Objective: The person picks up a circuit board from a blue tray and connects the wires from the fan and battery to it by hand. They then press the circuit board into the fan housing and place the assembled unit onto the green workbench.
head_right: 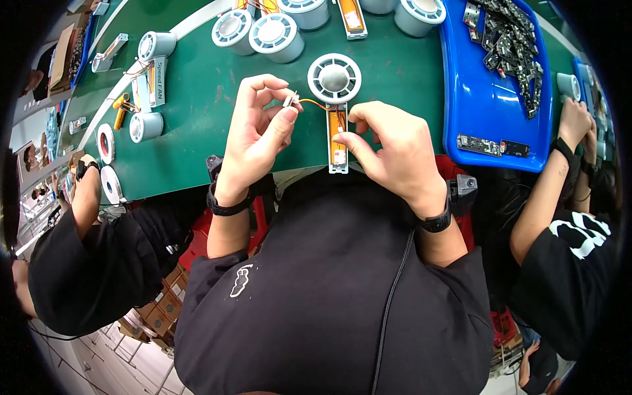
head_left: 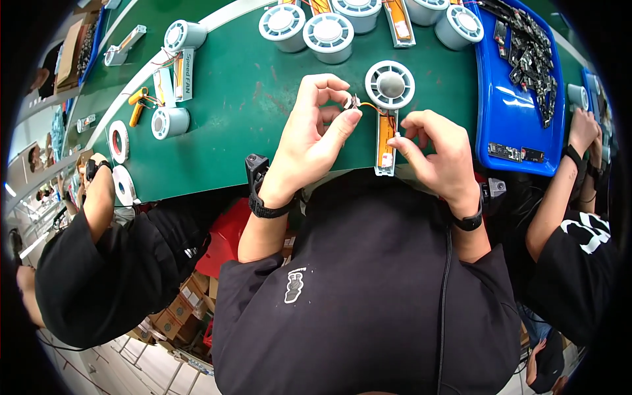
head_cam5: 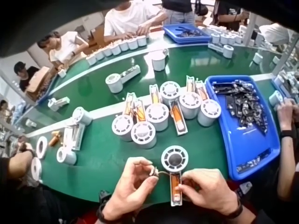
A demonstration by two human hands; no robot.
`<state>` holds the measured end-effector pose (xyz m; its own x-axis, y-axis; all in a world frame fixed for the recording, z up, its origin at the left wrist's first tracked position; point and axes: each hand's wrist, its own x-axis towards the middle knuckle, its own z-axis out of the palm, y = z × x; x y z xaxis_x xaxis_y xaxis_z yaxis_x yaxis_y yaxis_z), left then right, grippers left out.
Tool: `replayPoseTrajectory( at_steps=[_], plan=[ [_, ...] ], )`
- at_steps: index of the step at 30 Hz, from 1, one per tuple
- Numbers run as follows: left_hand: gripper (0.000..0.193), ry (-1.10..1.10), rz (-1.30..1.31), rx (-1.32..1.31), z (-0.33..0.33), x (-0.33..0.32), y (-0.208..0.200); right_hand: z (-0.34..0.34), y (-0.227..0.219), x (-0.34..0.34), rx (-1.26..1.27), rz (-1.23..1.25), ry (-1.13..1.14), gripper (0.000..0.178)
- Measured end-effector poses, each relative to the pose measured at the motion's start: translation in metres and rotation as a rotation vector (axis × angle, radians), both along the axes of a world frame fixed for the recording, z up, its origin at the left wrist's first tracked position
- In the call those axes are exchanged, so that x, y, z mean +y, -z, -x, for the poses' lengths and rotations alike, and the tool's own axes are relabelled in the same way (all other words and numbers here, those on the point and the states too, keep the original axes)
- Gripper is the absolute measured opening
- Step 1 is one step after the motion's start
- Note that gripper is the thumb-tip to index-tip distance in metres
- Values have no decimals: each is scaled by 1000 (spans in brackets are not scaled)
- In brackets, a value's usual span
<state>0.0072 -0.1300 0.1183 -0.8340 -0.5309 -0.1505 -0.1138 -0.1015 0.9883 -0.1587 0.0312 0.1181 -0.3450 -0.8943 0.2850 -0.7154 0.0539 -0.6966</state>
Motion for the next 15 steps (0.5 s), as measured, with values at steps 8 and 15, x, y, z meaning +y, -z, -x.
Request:
replayPoseTrajectory(
  at_steps=[8,15],
  plan=[
    [35,-4,26,-1,-2,3,-1,-7,-17,9,-224,-378,-26,23],
    [34,-9,45,2,-2,2,0,-22,-22,-5,151,-46,-59,23]
  ],
)
